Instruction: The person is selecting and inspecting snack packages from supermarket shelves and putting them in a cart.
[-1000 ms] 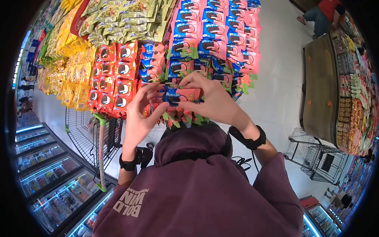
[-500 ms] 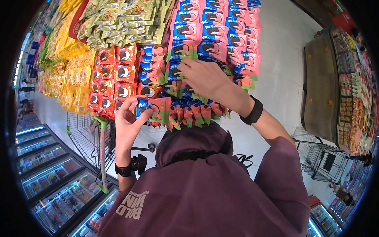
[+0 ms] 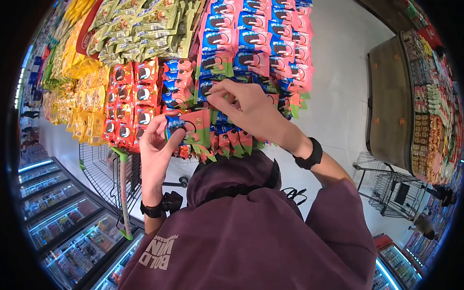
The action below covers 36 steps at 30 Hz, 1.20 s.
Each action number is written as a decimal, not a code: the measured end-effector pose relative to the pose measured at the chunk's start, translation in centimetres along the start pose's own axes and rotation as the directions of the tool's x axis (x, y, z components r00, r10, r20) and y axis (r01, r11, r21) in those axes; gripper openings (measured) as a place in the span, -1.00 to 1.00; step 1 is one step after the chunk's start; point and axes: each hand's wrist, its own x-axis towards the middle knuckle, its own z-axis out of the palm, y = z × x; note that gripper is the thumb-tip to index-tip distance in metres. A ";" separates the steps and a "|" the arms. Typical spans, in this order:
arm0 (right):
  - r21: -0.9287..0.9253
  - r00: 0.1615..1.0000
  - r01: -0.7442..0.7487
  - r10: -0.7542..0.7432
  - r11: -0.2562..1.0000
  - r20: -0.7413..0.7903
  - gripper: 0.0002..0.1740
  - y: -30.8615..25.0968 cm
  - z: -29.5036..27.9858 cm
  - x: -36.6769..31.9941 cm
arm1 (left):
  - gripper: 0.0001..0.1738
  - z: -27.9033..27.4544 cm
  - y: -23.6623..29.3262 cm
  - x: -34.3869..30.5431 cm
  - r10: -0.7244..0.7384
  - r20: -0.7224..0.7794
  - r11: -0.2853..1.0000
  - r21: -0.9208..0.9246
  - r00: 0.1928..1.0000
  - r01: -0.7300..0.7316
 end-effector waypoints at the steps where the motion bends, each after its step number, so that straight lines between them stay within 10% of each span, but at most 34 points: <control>1: 0.135 0.997 -0.080 0.078 0.988 0.016 -0.62 0.0 0.2 -1.0 | -0.59 0.6 0.0 0.2 0.000 0.019 1.000 -0.013 1.000 0.001; 10: 0.510 0.973 -0.214 0.225 0.833 0.039 -0.65 0.7 0.5 -4.7 | -0.51 3.1 -0.9 0.9 -0.195 0.100 0.961 0.217 0.976 0.170; 15: 0.327 0.953 -0.146 0.221 0.934 -0.205 -0.64 2.7 -1.6 -4.5 | -0.44 4.9 -0.7 1.3 0.021 0.049 0.880 0.472 0.999 -0.042; 22: 0.167 0.925 -0.223 0.263 0.960 -0.274 -0.59 5.8 -2.8 -3.2 | -0.41 5.6 -1.7 1.7 0.240 0.468 0.400 0.751 0.850 -0.526; 36: -0.270 0.913 -0.208 0.089 0.940 -0.397 -0.59 5.8 -1.6 -1.8 | -0.24 7.4 -4.4 3.0 0.084 0.577 0.105 0.806 0.812 -0.583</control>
